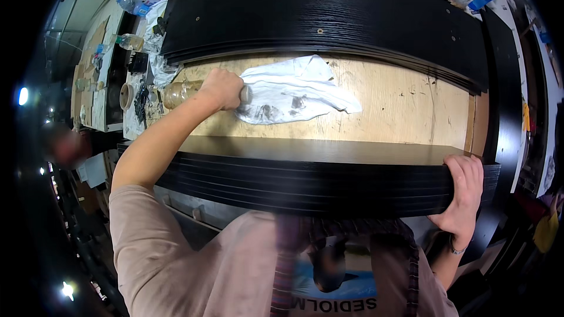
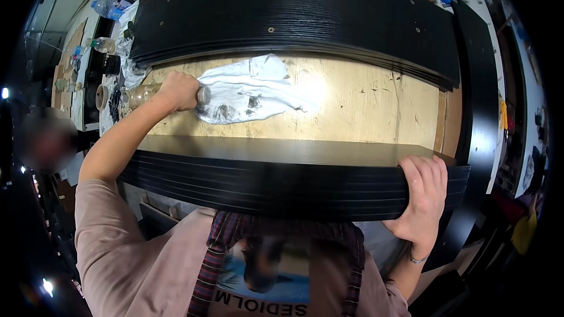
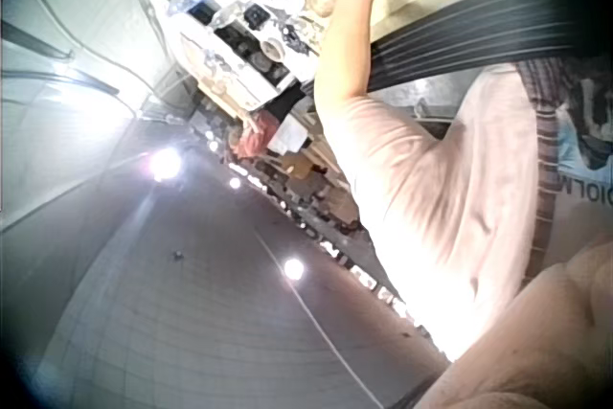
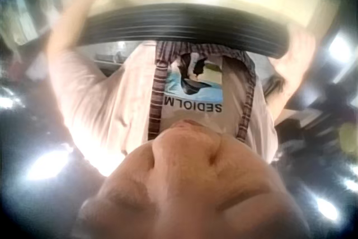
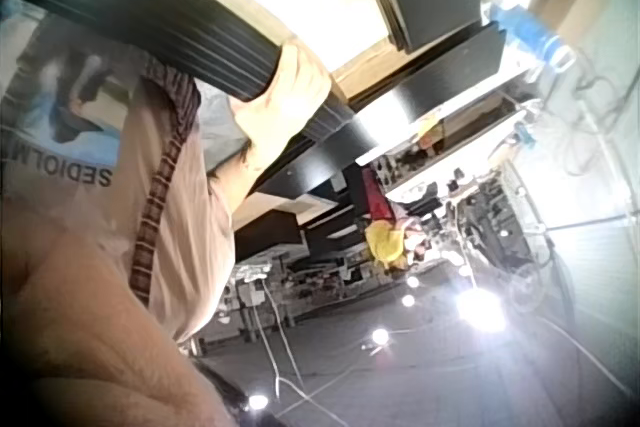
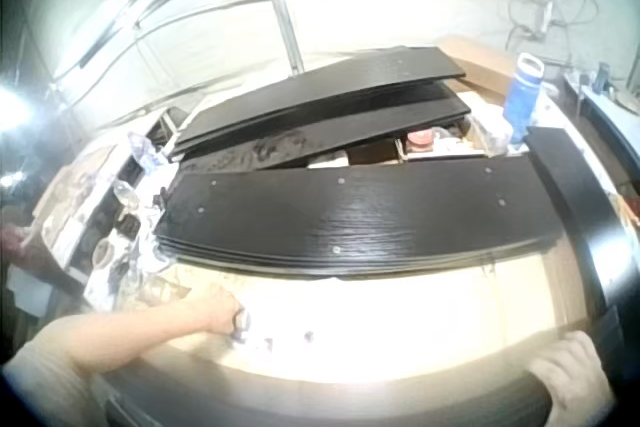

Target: The person cleans multiple black wooden furniture panels using a white cloth and a liquid from a plastic bottle. The person wipes the edges and surfaces of the panels, handles stacks of components, and applies liquid to the cloth to continue cleaning different parts of the items.

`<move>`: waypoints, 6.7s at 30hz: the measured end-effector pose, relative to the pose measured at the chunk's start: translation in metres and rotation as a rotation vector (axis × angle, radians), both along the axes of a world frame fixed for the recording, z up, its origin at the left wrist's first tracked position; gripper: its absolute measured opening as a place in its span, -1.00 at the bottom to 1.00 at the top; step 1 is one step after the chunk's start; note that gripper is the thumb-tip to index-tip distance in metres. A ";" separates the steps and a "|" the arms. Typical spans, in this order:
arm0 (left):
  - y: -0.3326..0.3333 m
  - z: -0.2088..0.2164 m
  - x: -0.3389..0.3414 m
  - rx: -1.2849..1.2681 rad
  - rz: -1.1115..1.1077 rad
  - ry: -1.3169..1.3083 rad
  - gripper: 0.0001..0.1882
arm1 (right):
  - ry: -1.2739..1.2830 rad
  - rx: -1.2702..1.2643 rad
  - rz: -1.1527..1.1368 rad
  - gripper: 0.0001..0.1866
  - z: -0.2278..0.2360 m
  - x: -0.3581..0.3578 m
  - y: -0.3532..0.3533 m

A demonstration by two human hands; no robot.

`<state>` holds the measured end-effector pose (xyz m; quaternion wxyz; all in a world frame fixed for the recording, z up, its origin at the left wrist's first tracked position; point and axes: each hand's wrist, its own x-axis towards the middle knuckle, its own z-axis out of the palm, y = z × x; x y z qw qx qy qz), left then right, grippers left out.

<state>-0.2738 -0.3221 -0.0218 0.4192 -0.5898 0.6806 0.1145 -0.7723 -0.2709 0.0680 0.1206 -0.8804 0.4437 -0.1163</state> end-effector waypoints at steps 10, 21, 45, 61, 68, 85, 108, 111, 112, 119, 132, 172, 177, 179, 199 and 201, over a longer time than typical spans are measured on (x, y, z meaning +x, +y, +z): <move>-0.006 -0.001 -0.006 -0.025 -0.046 -0.054 -0.78 | 0.012 -0.020 -0.002 -0.18 -0.001 0.000 0.000; -0.013 -0.008 -0.012 -0.073 -0.050 -0.036 -0.76 | 0.003 0.000 0.001 -0.18 0.000 0.000 -0.001; 0.071 0.052 0.127 0.026 0.987 0.524 -0.24 | 0.037 0.017 -0.026 -0.16 0.007 0.008 0.001; 0.019 -0.006 0.028 -0.189 0.348 0.669 -0.70 | -0.016 0.027 -0.002 -0.14 0.004 0.002 0.000; 0.104 0.164 0.011 -0.691 0.583 0.712 -0.73 | -0.002 0.000 0.029 -0.12 0.004 0.003 0.004; 0.225 0.082 -0.116 -1.106 0.393 0.709 -0.39 | -0.014 -0.046 0.066 -0.03 -0.004 -0.012 0.006; 0.184 0.084 -0.189 -1.191 0.236 0.866 -0.83 | -0.086 -0.067 0.094 -0.04 -0.009 -0.021 0.010; 0.163 0.095 -0.238 -1.117 0.144 0.898 -0.84 | -0.086 -0.059 0.116 -0.04 -0.007 -0.018 0.009; 0.161 0.099 -0.244 -1.058 0.158 0.903 -0.83 | -0.076 -0.059 0.110 -0.05 -0.005 -0.019 0.009; 0.166 0.091 -0.212 -1.153 0.441 0.816 -0.81 | -0.117 -0.076 0.110 -0.08 -0.006 -0.019 0.009; 0.125 0.085 -0.318 -1.062 0.043 1.120 -0.85 | -0.135 -0.083 0.118 -0.13 -0.010 -0.021 0.007; 0.253 0.073 0.017 -1.617 1.165 -0.083 -0.65 | -0.061 -0.087 0.094 -0.07 -0.009 -0.016 0.012; 0.210 0.063 -0.091 -1.601 1.009 0.256 -0.74 | -0.039 -0.124 0.092 -0.05 -0.009 -0.014 0.013; 0.200 0.061 -0.163 -1.581 0.660 0.489 -0.77 | -0.034 -0.124 0.087 -0.04 -0.012 -0.017 0.011; 0.218 0.075 -0.051 -1.248 0.529 0.744 -0.78 | 0.226 0.053 0.379 0.08 0.015 0.207 0.049; 0.233 0.073 0.029 -1.457 0.783 0.529 -0.79 | 0.230 0.036 0.356 0.04 0.008 0.223 0.057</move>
